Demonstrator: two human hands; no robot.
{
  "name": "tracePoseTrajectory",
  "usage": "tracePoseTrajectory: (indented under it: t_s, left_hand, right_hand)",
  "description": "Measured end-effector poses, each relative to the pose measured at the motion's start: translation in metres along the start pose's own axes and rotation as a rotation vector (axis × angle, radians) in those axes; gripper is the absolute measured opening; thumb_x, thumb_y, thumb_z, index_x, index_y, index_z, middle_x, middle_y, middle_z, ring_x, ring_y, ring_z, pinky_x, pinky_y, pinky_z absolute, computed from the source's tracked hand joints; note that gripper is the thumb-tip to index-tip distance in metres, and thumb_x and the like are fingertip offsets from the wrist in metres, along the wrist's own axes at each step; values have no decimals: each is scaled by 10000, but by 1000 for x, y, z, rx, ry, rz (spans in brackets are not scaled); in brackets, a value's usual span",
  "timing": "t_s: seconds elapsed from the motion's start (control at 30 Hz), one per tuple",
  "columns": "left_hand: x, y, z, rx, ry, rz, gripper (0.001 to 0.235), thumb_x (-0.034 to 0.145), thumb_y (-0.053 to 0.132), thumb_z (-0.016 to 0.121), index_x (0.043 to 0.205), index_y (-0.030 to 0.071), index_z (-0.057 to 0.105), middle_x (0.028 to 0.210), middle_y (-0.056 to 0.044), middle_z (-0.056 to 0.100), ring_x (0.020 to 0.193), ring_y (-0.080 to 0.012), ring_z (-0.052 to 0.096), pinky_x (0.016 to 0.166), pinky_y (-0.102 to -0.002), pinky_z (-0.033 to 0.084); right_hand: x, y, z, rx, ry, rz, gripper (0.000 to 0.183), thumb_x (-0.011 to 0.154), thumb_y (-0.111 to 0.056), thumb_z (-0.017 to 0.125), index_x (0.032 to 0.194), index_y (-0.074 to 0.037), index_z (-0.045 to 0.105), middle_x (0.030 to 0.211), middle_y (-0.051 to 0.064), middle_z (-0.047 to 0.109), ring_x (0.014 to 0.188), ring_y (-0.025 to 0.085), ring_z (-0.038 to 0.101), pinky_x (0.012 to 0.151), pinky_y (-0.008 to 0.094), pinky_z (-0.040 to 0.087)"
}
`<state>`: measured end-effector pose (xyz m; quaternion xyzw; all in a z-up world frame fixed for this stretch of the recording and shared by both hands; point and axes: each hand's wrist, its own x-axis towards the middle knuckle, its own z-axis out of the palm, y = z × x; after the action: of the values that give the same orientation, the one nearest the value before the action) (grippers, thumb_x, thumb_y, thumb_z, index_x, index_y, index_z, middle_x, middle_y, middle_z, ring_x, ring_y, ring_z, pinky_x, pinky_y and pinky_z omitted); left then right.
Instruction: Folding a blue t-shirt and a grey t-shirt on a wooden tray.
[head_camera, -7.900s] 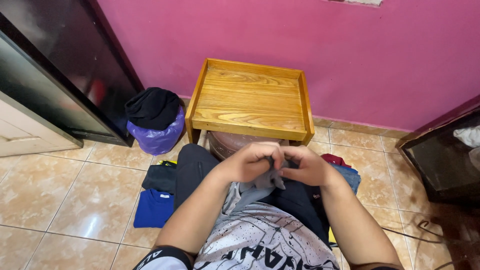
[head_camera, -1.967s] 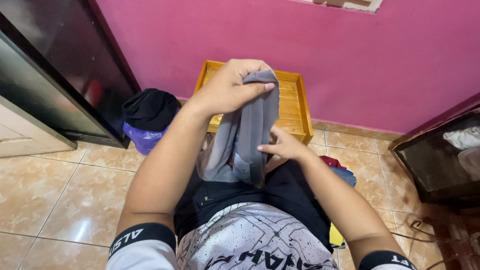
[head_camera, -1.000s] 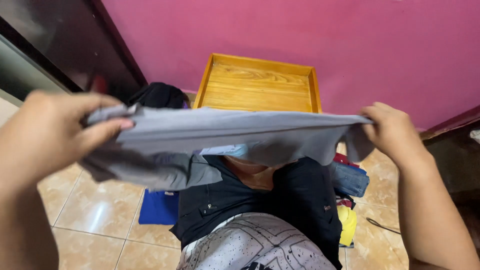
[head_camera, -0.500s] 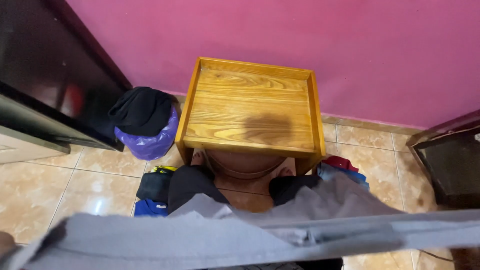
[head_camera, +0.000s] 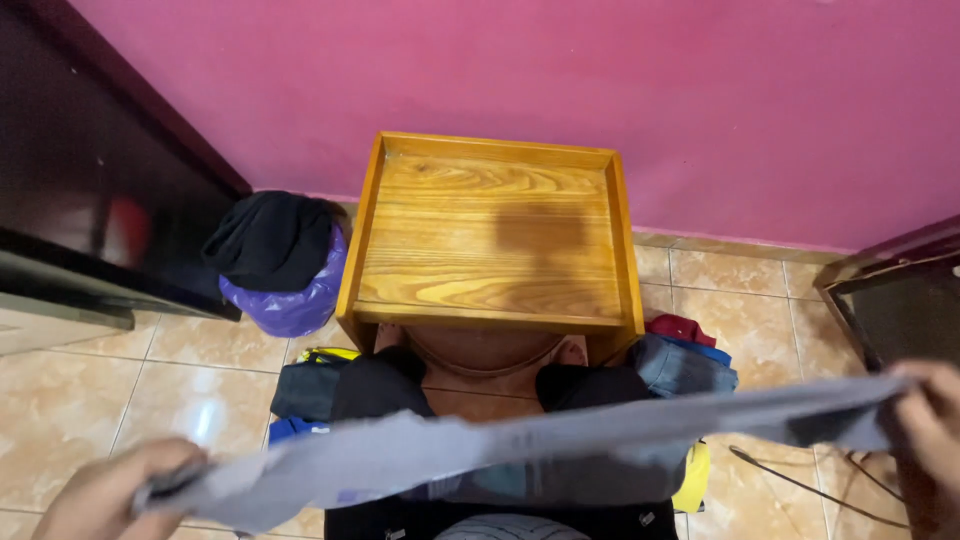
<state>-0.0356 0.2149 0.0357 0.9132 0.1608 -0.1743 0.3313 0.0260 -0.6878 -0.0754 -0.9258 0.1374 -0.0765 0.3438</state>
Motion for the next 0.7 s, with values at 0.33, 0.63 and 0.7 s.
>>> tracePoseTrajectory:
  t_s: [0.33, 0.63, 0.7]
  left_hand:
    - [293, 243, 22, 193, 676, 881, 231, 966, 143, 650, 1186, 73, 660, 1102, -157, 654, 1013, -370, 580, 820, -494, 455]
    - [309, 172, 235, 325, 374, 489, 631, 947, 393, 613, 1478, 82, 476, 1483, -223, 460, 1397, -430, 380, 1106, -624, 339]
    - [286, 138, 267, 357, 186, 355, 659, 969, 452, 627, 1516, 114, 482, 1569, -212, 422, 1514, -425, 297, 1188, -652, 254]
  right_hand:
    - [292, -120, 42, -281, 352, -605, 280, 1058, 38, 617, 1310, 48, 740, 1058, 198, 717, 900, 315, 664, 790, 450, 520]
    - [231, -58, 243, -112, 283, -347, 440, 957, -257, 753, 1272, 24, 632, 1087, 294, 588, 1017, 503, 599, 868, 557, 463]
    - [188, -3, 292, -87, 185, -402, 431, 907, -223, 784, 1206, 51, 636, 964, 334, 591, 937, 565, 596, 806, 574, 452]
